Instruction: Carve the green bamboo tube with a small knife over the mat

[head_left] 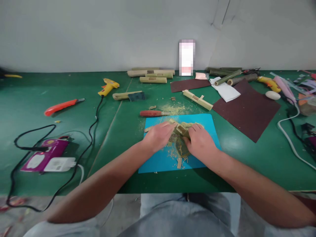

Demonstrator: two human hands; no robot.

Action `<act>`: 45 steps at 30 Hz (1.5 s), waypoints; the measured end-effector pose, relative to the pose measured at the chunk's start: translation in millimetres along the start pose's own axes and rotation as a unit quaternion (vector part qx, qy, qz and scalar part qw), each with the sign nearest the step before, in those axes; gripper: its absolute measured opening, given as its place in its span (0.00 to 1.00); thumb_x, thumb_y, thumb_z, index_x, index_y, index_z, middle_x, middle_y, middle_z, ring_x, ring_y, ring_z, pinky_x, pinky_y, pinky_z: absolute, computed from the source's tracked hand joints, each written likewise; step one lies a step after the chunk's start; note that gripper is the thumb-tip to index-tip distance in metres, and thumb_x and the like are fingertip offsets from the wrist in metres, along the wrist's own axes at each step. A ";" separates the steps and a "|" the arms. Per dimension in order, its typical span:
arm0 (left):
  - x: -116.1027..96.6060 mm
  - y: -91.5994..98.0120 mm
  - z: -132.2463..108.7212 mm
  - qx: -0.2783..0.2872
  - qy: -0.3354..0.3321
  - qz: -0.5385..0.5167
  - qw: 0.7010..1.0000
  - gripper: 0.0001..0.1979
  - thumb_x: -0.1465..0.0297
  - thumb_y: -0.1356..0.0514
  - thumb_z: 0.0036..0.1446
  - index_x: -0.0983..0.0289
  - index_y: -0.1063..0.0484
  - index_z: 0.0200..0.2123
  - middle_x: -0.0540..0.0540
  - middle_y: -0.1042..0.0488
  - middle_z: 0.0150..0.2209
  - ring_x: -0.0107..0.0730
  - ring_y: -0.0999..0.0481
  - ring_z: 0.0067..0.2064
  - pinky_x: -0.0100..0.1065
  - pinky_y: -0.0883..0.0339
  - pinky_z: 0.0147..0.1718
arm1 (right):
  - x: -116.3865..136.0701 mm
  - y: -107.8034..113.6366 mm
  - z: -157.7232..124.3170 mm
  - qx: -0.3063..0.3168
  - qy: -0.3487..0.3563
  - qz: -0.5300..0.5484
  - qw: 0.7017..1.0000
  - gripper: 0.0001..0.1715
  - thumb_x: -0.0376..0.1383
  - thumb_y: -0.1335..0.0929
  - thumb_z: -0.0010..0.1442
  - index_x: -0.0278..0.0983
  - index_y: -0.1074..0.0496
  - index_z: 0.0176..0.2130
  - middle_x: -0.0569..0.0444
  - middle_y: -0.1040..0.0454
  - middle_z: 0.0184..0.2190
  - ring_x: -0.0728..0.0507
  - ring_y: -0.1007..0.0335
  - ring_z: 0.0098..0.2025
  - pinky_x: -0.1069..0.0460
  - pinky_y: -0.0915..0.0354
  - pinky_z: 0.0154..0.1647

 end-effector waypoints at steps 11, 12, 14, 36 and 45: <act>6.7 -2.6 1.0 -0.020 0.003 0.000 1.000 0.19 0.67 0.52 0.72 0.65 0.26 0.55 0.59 0.21 0.39 0.36 0.20 0.41 0.36 0.23 0.42 | 2.3 0.4 -0.1 0.009 0.013 -0.024 1.000 0.08 0.33 0.37 0.65 0.35 0.28 0.38 0.41 0.27 0.39 0.34 0.34 0.44 0.41 0.37 0.42; 7.9 -3.2 1.6 -0.024 0.001 0.003 1.000 0.19 0.67 0.52 0.72 0.66 0.26 0.54 0.59 0.22 0.39 0.36 0.20 0.41 0.36 0.23 0.43 | 2.1 0.2 -0.1 0.010 0.014 -0.027 0.999 0.08 0.33 0.37 0.65 0.35 0.28 0.38 0.40 0.27 0.40 0.34 0.34 0.44 0.41 0.37 0.42; 9.5 -4.2 2.6 -0.027 0.007 0.016 0.999 0.19 0.67 0.52 0.71 0.66 0.25 0.54 0.59 0.22 0.39 0.37 0.20 0.42 0.36 0.23 0.42 | 1.2 -0.2 -0.2 0.003 0.006 -0.027 1.000 0.08 0.34 0.37 0.65 0.34 0.28 0.39 0.40 0.27 0.40 0.33 0.34 0.44 0.41 0.37 0.42; 9.1 1.5 -5.3 0.009 0.019 0.010 1.000 0.19 0.67 0.52 0.71 0.63 0.26 0.54 0.57 0.22 0.38 0.34 0.21 0.39 0.31 0.27 0.38 | 0.0 0.5 -0.2 0.009 0.006 -0.010 1.000 0.07 0.35 0.36 0.65 0.35 0.29 0.38 0.41 0.28 0.40 0.34 0.34 0.45 0.41 0.36 0.45; 9.9 1.2 -6.8 -0.013 0.013 0.008 1.000 0.19 0.68 0.53 0.71 0.65 0.25 0.54 0.58 0.23 0.37 0.35 0.21 0.40 0.32 0.26 0.39 | 0.2 1.8 0.0 0.015 0.001 -0.019 1.000 0.07 0.36 0.35 0.65 0.34 0.29 0.38 0.42 0.28 0.40 0.34 0.33 0.46 0.42 0.36 0.44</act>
Point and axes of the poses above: each hand's wrist, its own z-axis towards the middle knuckle, its own y-axis out of the back of the hand, x = y × z, the point moved 1 cm from there along z, towards the middle knuckle
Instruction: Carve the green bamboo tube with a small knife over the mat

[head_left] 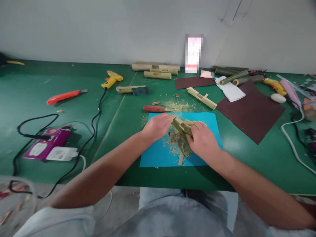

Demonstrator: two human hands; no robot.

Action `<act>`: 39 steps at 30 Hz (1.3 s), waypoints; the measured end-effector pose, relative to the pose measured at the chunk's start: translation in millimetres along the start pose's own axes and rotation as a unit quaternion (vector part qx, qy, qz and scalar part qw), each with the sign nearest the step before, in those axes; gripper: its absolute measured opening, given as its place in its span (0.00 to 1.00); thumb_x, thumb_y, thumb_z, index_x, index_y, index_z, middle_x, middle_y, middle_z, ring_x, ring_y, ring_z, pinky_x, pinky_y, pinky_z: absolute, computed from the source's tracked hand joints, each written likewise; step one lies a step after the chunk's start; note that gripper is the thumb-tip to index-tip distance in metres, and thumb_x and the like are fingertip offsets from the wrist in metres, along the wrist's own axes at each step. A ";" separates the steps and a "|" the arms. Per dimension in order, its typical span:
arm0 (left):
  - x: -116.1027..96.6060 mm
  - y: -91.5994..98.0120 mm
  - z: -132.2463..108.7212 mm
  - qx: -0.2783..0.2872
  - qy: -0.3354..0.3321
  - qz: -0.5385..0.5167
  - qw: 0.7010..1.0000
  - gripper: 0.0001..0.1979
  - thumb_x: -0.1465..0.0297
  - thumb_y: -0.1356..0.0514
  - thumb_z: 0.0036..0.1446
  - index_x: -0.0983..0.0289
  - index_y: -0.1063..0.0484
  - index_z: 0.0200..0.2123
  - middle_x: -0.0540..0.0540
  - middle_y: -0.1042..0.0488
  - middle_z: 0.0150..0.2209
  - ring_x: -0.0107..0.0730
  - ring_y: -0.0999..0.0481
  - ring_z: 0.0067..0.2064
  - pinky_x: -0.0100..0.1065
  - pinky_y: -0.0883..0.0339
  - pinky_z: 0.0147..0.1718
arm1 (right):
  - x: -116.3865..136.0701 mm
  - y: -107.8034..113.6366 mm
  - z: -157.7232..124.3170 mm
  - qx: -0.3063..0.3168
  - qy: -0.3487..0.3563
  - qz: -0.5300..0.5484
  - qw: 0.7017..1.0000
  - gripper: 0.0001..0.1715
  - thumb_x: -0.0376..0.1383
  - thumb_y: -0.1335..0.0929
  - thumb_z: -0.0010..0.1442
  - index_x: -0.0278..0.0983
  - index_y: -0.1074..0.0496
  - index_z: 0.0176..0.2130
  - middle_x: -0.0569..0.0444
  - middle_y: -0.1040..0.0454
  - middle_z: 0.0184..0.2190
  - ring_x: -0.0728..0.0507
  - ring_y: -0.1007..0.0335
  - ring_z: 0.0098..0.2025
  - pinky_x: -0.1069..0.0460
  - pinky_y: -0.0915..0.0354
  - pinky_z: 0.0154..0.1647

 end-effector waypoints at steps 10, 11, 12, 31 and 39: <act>2.2 -0.6 1.8 0.001 0.007 -0.011 1.000 0.18 0.68 0.51 0.71 0.64 0.25 0.54 0.57 0.22 0.38 0.34 0.21 0.39 0.31 0.26 0.38 | -1.1 -2.4 -0.2 -0.011 0.005 0.009 1.000 0.06 0.36 0.34 0.65 0.35 0.30 0.38 0.42 0.28 0.39 0.34 0.33 0.45 0.42 0.36 0.44; 2.7 -1.1 1.8 -0.004 0.009 -0.015 1.000 0.18 0.68 0.51 0.71 0.64 0.24 0.54 0.57 0.21 0.39 0.34 0.21 0.39 0.31 0.26 0.39 | -1.1 -2.5 -0.1 -0.012 0.004 0.012 1.000 0.06 0.36 0.34 0.65 0.35 0.30 0.38 0.42 0.29 0.39 0.34 0.34 0.45 0.42 0.36 0.44; 3.2 -1.7 1.8 -0.011 0.011 -0.018 1.000 0.18 0.67 0.51 0.71 0.64 0.24 0.53 0.57 0.21 0.39 0.34 0.21 0.39 0.31 0.26 0.39 | -1.1 -2.4 -0.1 -0.012 0.003 0.016 1.000 0.06 0.36 0.34 0.64 0.35 0.30 0.38 0.42 0.29 0.40 0.34 0.34 0.45 0.42 0.36 0.44; 2.0 -3.3 4.5 -0.017 0.002 -0.059 0.998 0.18 0.67 0.50 0.71 0.64 0.24 0.53 0.58 0.20 0.40 0.34 0.20 0.41 0.32 0.25 0.41 | -0.6 -1.8 0.0 -0.013 -0.001 0.013 1.000 0.06 0.36 0.35 0.65 0.36 0.30 0.37 0.42 0.28 0.40 0.34 0.34 0.46 0.42 0.36 0.44; 1.7 -2.3 4.7 -0.021 0.029 -0.063 0.997 0.17 0.67 0.50 0.70 0.64 0.23 0.52 0.58 0.20 0.41 0.35 0.20 0.42 0.32 0.26 0.41 | -1.2 -2.0 -0.8 -0.021 0.005 0.025 0.999 0.05 0.35 0.35 0.65 0.36 0.30 0.37 0.41 0.28 0.40 0.34 0.34 0.45 0.41 0.36 0.44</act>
Point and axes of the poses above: each hand's wrist, its own z-axis towards the middle knuckle, its own y-axis out of the back of the hand, x = y × z, the point moved 1 cm from there along z, towards the middle knuckle
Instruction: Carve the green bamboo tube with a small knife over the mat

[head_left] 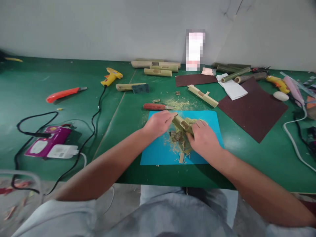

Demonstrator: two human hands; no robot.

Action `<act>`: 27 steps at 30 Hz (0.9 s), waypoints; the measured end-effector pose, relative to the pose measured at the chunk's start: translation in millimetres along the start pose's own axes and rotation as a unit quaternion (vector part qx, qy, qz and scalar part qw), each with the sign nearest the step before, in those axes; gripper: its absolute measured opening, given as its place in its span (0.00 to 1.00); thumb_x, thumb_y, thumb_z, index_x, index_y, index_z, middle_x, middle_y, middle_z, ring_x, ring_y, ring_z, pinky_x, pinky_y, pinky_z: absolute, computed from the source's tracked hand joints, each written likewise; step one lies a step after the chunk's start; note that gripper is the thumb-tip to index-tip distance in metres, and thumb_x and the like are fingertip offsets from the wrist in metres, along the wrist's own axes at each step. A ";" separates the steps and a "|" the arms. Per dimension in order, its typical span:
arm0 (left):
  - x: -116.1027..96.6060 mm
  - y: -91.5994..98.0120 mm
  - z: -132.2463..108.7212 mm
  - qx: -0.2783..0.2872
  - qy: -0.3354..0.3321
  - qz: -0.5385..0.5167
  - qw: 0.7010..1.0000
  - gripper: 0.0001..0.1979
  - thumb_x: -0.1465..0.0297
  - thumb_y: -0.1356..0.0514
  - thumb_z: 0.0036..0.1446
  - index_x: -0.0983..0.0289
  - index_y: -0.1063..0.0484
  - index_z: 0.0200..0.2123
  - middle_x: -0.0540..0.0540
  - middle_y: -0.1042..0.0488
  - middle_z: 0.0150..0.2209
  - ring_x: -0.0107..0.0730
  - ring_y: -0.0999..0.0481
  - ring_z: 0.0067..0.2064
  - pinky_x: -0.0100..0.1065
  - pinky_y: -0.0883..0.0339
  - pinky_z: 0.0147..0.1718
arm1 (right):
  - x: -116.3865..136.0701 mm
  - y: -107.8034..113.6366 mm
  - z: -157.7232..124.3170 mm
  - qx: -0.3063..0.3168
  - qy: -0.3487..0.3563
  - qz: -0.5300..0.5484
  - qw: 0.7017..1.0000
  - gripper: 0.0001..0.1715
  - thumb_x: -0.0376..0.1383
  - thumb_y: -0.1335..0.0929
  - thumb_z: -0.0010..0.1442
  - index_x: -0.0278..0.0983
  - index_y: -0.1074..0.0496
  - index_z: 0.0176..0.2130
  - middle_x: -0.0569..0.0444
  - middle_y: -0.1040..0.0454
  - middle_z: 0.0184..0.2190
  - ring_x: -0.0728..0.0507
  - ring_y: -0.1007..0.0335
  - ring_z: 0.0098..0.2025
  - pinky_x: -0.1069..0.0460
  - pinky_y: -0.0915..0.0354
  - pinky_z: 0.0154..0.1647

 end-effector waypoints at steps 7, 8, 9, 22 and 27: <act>-3.1 0.5 1.7 0.001 0.005 -0.005 1.000 0.18 0.66 0.50 0.71 0.65 0.23 0.51 0.58 0.20 0.40 0.34 0.21 0.40 0.32 0.26 0.41 | 1.0 1.5 1.1 0.016 -0.008 -0.005 1.000 0.06 0.35 0.35 0.64 0.35 0.29 0.38 0.40 0.28 0.41 0.33 0.34 0.46 0.41 0.36 0.44; -3.0 0.3 2.3 0.006 0.007 -0.005 1.000 0.18 0.66 0.50 0.71 0.64 0.23 0.51 0.58 0.20 0.39 0.34 0.21 0.40 0.32 0.26 0.41 | 1.5 2.1 1.5 0.021 -0.008 -0.006 1.000 0.07 0.35 0.35 0.64 0.34 0.29 0.39 0.40 0.28 0.41 0.33 0.34 0.47 0.41 0.36 0.44; -2.4 0.0 3.0 0.013 0.006 -0.005 1.000 0.18 0.66 0.50 0.71 0.64 0.23 0.52 0.58 0.20 0.39 0.33 0.21 0.40 0.31 0.27 0.40 | 2.0 2.7 1.7 0.026 -0.008 -0.007 1.000 0.07 0.35 0.35 0.64 0.34 0.29 0.39 0.40 0.28 0.41 0.33 0.34 0.47 0.41 0.36 0.45; 3.0 7.4 -1.0 -0.036 0.011 0.012 0.999 0.19 0.67 0.51 0.70 0.67 0.24 0.53 0.60 0.21 0.40 0.36 0.21 0.42 0.36 0.26 0.44 | -1.2 1.5 -3.8 0.005 0.003 0.013 1.000 0.05 0.34 0.36 0.63 0.36 0.30 0.37 0.41 0.28 0.38 0.34 0.33 0.45 0.40 0.35 0.45; -7.8 -2.8 -2.6 0.042 -0.037 0.053 0.997 0.19 0.68 0.52 0.70 0.65 0.27 0.56 0.58 0.21 0.41 0.35 0.21 0.42 0.33 0.25 0.41 | -0.6 1.0 -3.4 -0.004 0.004 0.014 1.000 0.06 0.34 0.36 0.64 0.36 0.30 0.37 0.41 0.28 0.38 0.34 0.33 0.44 0.40 0.35 0.44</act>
Point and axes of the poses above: each hand's wrist, its own z-axis towards the middle knuckle, its own y-axis out of the back of the hand, x = y × z, the point moved 1 cm from there along z, towards the middle knuckle
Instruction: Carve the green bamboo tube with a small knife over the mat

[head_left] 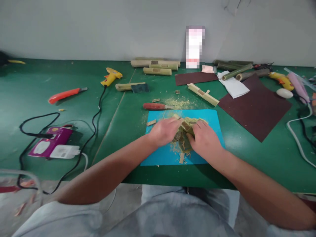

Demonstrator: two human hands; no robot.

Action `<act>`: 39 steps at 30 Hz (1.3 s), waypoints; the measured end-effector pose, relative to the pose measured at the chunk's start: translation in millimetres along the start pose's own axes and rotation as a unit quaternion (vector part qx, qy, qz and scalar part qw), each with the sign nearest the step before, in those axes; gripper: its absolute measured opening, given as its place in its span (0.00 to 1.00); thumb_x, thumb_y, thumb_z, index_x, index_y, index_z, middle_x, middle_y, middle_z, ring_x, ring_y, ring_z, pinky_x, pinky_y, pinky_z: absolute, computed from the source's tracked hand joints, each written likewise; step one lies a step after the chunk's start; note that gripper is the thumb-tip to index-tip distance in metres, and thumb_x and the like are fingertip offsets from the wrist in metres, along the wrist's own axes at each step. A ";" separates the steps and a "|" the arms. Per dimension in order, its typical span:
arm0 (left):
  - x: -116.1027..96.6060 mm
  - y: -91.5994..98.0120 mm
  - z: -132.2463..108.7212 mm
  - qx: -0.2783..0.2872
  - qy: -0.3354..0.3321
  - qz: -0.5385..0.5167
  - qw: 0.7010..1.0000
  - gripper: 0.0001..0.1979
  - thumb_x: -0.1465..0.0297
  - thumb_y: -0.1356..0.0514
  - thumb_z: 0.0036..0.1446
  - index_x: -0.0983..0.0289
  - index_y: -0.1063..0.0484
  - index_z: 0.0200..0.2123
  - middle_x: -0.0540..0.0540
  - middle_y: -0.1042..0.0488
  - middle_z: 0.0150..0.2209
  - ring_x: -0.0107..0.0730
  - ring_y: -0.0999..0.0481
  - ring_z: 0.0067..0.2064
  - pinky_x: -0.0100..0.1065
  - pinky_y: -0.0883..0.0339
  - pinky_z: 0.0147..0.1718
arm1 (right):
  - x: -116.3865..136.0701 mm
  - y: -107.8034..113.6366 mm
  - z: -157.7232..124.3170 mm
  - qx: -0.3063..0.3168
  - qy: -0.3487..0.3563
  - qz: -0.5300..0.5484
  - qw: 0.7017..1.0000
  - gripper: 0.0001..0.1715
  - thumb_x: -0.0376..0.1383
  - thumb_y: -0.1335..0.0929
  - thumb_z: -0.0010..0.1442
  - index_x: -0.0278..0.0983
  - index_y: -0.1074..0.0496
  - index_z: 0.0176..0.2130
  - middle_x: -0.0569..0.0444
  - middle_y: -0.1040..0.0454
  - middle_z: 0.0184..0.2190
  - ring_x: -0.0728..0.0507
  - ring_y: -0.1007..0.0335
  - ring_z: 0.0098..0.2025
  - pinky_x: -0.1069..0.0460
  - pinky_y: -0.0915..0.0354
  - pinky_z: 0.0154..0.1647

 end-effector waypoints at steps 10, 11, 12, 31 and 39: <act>-12.1 4.8 -2.4 -0.007 -0.025 -0.053 0.998 0.18 0.67 0.51 0.71 0.64 0.23 0.50 0.58 0.20 0.41 0.35 0.19 0.41 0.34 0.24 0.40 | 3.1 -0.9 3.9 0.003 -0.008 -0.014 1.000 0.06 0.36 0.35 0.64 0.37 0.30 0.36 0.42 0.27 0.38 0.35 0.33 0.44 0.42 0.36 0.43; -13.2 7.9 -2.5 -0.027 -0.020 -0.066 0.997 0.17 0.67 0.51 0.71 0.64 0.23 0.50 0.58 0.20 0.41 0.35 0.19 0.42 0.34 0.24 0.42 | 2.9 -1.4 4.6 0.004 -0.008 -0.012 1.000 0.06 0.36 0.35 0.64 0.37 0.30 0.36 0.42 0.27 0.38 0.35 0.33 0.44 0.42 0.36 0.43; -13.8 11.4 -2.2 -0.051 -0.017 -0.079 0.995 0.17 0.68 0.50 0.71 0.64 0.23 0.50 0.58 0.20 0.42 0.34 0.20 0.43 0.34 0.24 0.43 | 2.6 -1.9 5.1 0.004 -0.006 -0.010 1.000 0.06 0.36 0.35 0.64 0.37 0.30 0.36 0.42 0.27 0.38 0.35 0.33 0.44 0.42 0.36 0.43; 9.9 15.4 7.5 -0.094 0.239 -0.335 0.906 0.16 0.65 0.45 0.67 0.65 0.22 0.50 0.49 0.26 0.24 0.19 0.40 0.17 0.23 0.44 0.16 | -14.8 5.2 -0.2 -0.063 -0.005 0.109 0.992 0.18 0.44 0.34 0.65 0.36 0.28 0.49 0.44 0.26 0.42 0.36 0.31 0.47 0.41 0.33 0.47; 14.4 22.6 9.3 -0.107 0.201 -0.254 0.940 0.16 0.66 0.45 0.67 0.65 0.21 0.50 0.51 0.24 0.25 0.22 0.32 0.22 0.24 0.37 0.21 | -18.5 3.4 2.2 -0.055 -0.018 0.141 0.988 0.17 0.42 0.30 0.61 0.37 0.27 0.48 0.46 0.25 0.42 0.36 0.30 0.48 0.42 0.32 0.49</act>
Point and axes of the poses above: each hand's wrist, its own z-axis towards the middle knuckle, its own y-axis out of the back of the hand, x = y × z, the point moved 1 cm from there along z, towards the middle knuckle
